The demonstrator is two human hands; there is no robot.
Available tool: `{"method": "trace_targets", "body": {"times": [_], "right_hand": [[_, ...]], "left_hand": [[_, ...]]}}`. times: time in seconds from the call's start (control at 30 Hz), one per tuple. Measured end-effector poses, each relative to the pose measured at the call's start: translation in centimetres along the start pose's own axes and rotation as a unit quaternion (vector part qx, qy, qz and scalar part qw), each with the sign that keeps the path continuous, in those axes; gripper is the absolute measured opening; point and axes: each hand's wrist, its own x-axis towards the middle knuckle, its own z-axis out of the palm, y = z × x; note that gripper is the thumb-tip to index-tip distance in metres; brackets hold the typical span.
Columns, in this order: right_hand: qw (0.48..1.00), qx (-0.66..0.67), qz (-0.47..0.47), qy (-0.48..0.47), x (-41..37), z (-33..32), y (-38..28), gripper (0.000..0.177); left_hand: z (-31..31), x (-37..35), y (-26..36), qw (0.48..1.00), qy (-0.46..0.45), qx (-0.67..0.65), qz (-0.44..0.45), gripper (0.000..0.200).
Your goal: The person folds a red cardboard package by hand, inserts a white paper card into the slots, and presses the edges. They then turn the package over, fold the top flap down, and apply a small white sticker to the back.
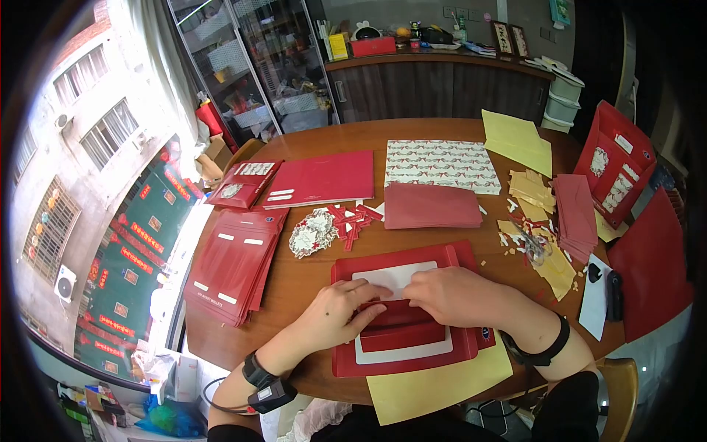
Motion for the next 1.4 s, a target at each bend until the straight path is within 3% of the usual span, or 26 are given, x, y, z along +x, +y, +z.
{"method": "trace_targets", "body": {"times": [0.07,0.1,0.2,0.27,0.8,0.87,0.97,1.1,1.17,1.3,1.4], "right_hand": [[1.000,0.010,0.010,-0.003,0.1,-0.1,0.2,0.015],[1.000,0.010,0.010,-0.003,0.2,-0.2,0.2,0.015],[0.999,0.043,0.016,0.017,0.3,-0.4,0.2,0.015],[0.997,0.076,0.016,0.013,0.3,-0.4,0.2,0.015],[0.999,0.040,0.025,-0.004,0.6,0.7,0.7,0.017],[0.999,0.029,0.017,0.013,0.6,0.9,0.8,0.018],[0.997,0.050,-0.004,0.052,0.5,1.3,0.9,0.019],[0.999,0.010,0.013,0.030,0.5,0.6,0.0,0.015],[0.990,-0.031,-0.078,0.113,0.6,0.7,0.2,0.014],[0.991,-0.030,-0.091,0.096,0.5,0.6,0.3,0.020],[0.991,-0.045,-0.088,0.085,0.5,1.0,0.7,0.027]], "left_hand": [[-0.4,0.4,0.9,0.995,0.003,-0.051,-0.084,0.021],[-0.2,0.3,0.9,0.995,0.003,-0.051,-0.084,0.021],[0.7,0.2,-0.1,0.993,0.016,-0.090,-0.077,0.026],[1.1,0.2,-0.8,0.997,0.000,-0.072,-0.005,0.026],[1.4,-0.1,-0.9,0.999,-0.024,-0.006,-0.024,0.025],[1.3,0.0,-1.1,0.999,0.008,0.007,0.042,0.026],[1.1,0.1,-1.2,0.999,0.004,0.012,0.052,0.027],[1.3,0.1,-1.8,0.999,0.004,-0.011,0.052,0.027],[1.2,0.1,-1.9,0.999,-0.012,-0.023,0.022,0.028],[0.7,0.2,-1.1,0.999,0.024,-0.039,-0.005,0.025],[0.3,0.1,-1.6,0.999,0.029,-0.028,0.028,0.019]]}}
